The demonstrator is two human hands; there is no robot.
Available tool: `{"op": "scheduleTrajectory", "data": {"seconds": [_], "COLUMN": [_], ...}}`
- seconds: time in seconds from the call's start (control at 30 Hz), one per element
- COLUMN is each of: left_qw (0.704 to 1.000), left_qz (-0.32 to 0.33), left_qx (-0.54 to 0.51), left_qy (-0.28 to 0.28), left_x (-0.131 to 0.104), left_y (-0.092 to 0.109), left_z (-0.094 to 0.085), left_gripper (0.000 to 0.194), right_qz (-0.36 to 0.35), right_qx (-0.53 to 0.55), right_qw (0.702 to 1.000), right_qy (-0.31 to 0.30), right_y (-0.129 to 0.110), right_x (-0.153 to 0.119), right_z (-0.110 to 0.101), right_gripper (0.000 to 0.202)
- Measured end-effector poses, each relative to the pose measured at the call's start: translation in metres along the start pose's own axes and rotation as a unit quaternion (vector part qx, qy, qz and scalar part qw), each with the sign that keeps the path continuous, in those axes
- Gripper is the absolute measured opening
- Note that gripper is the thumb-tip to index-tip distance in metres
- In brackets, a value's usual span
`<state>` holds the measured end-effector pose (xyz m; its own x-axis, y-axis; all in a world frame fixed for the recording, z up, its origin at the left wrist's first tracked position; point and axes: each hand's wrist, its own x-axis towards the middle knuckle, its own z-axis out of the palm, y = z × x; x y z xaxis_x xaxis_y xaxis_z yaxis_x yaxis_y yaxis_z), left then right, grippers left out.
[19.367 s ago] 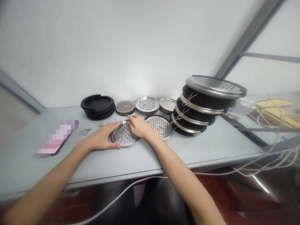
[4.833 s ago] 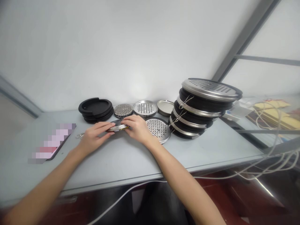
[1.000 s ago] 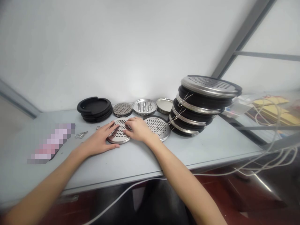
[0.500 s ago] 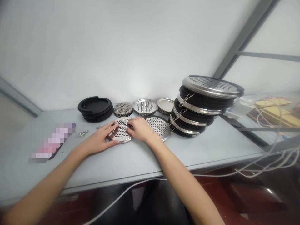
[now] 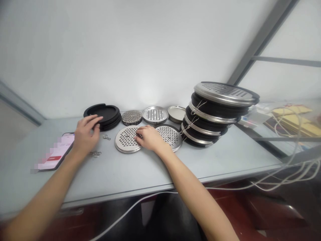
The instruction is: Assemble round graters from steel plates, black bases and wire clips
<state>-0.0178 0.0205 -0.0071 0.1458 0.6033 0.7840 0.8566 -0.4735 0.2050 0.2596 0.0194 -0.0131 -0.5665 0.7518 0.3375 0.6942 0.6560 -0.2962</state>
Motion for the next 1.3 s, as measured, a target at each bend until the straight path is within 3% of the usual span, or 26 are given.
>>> {"op": "scheduleTrajectory", "data": {"seconds": [0.17, 0.33, 0.97, 1.3], "left_qw": [0.995, 0.991, 0.995, 0.997], "left_qz": [-0.059, -0.074, -0.092, -0.035], "left_qx": [0.065, 0.073, -0.003, 0.032], "left_qy": [-0.037, -0.089, -0.046, -0.054], "left_x": [0.004, 0.0, -0.001, 0.001], "left_y": [-0.029, -0.04, -0.051, -0.049], "left_z": [0.002, 0.01, 0.016, 0.013], "left_gripper": [0.043, 0.052, 0.03, 0.029], "right_qz": [0.003, 0.009, 0.012, 0.009], "right_qx": [0.002, 0.0, -0.001, 0.008], "right_qw": [1.0, 1.0, 1.0, 0.999], "right_qy": [0.0, -0.006, -0.026, -0.031], "right_y": [0.0, -0.001, -0.004, -0.004], "right_x": [-0.001, -0.001, -0.002, -0.003], "right_z": [0.002, 0.002, -0.001, -0.003], "right_gripper": [0.027, 0.03, 0.032, 0.032]}}
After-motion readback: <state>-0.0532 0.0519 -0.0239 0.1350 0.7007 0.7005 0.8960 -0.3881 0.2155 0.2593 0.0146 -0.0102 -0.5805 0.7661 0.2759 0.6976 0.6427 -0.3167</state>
